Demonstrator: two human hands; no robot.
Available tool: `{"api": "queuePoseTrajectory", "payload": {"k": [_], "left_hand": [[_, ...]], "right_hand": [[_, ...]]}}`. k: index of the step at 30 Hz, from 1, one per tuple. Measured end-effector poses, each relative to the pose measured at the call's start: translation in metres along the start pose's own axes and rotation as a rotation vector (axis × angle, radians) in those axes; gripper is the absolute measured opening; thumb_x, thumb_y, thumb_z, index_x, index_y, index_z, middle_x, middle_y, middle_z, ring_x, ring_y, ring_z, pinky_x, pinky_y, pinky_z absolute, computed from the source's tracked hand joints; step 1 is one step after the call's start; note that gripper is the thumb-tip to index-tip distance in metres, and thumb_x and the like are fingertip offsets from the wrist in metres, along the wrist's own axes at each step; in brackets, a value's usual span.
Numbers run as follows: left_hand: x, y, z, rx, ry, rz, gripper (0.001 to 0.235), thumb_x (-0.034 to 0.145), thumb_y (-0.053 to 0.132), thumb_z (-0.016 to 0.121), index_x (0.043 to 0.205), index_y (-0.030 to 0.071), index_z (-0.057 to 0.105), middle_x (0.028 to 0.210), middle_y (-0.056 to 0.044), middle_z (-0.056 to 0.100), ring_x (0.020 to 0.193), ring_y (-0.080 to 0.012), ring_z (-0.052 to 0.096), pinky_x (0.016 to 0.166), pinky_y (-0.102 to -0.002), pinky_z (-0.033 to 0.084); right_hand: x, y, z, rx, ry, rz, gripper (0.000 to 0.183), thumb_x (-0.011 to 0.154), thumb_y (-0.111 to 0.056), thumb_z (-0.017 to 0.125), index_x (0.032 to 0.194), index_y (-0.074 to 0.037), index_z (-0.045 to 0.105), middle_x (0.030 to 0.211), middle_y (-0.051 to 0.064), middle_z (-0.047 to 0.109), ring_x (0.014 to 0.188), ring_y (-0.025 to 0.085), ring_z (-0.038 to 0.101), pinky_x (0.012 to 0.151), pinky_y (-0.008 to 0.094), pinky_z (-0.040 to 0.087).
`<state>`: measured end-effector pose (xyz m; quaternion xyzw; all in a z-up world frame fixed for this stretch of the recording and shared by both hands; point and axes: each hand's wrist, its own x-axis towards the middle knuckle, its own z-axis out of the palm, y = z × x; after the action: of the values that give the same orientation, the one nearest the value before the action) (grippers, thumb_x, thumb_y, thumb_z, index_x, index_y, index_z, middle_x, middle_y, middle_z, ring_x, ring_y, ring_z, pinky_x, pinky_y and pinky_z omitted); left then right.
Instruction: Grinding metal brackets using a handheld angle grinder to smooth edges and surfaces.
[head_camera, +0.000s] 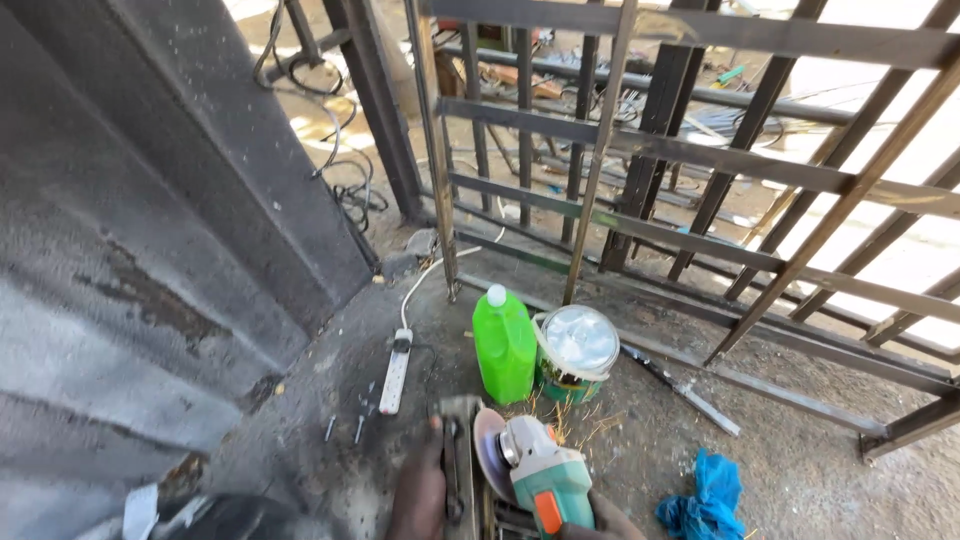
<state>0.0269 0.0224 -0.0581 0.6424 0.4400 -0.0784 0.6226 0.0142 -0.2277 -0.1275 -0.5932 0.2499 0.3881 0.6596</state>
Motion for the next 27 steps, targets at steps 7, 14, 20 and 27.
{"api": "queuePoseTrajectory", "payload": {"k": [7,14,20,27], "left_hand": [[-0.031,0.018,-0.003,-0.239,-0.014,0.072,0.059,0.09,0.054,0.057,0.12,0.008,0.078,0.122,-0.009,0.078,0.113,-0.0176,0.07,0.094,-0.033,0.053],[-0.059,0.037,-0.014,-0.211,-0.198,0.052,0.06,0.095,0.062,0.045,0.108,0.014,0.077,0.109,-0.014,0.078,0.106,-0.0303,0.072,0.094,-0.045,0.052],[-0.069,0.05,-0.017,-0.1,-0.206,0.057,0.072,0.09,0.066,0.04,0.135,0.016,0.066,0.147,-0.016,0.06,0.14,-0.0355,0.053,0.117,-0.055,0.039],[-0.044,0.029,-0.012,-0.195,-0.263,0.164,0.052,0.095,0.061,0.052,0.09,0.017,0.078,0.09,-0.007,0.079,0.09,-0.0272,0.076,0.089,-0.047,0.054]], "right_hand": [[-0.133,-0.066,0.056,0.141,0.024,-0.026,0.064,0.069,0.017,0.061,0.131,0.008,0.069,0.092,0.032,0.071,0.073,0.043,0.061,0.065,0.048,0.049],[-0.152,-0.08,0.067,0.142,0.105,0.041,0.041,0.082,0.013,0.057,0.122,0.006,0.054,0.093,0.036,0.058,0.076,0.05,0.058,0.07,0.056,0.048],[-0.14,-0.067,0.054,0.165,0.075,-0.018,0.045,0.08,0.013,0.056,0.125,0.005,0.055,0.092,0.034,0.055,0.073,0.051,0.059,0.068,0.057,0.049],[-0.148,-0.078,0.055,0.119,0.117,-0.1,0.046,0.081,0.01,0.058,0.126,0.002,0.056,0.094,0.031,0.058,0.073,0.048,0.06,0.067,0.054,0.05]]}}
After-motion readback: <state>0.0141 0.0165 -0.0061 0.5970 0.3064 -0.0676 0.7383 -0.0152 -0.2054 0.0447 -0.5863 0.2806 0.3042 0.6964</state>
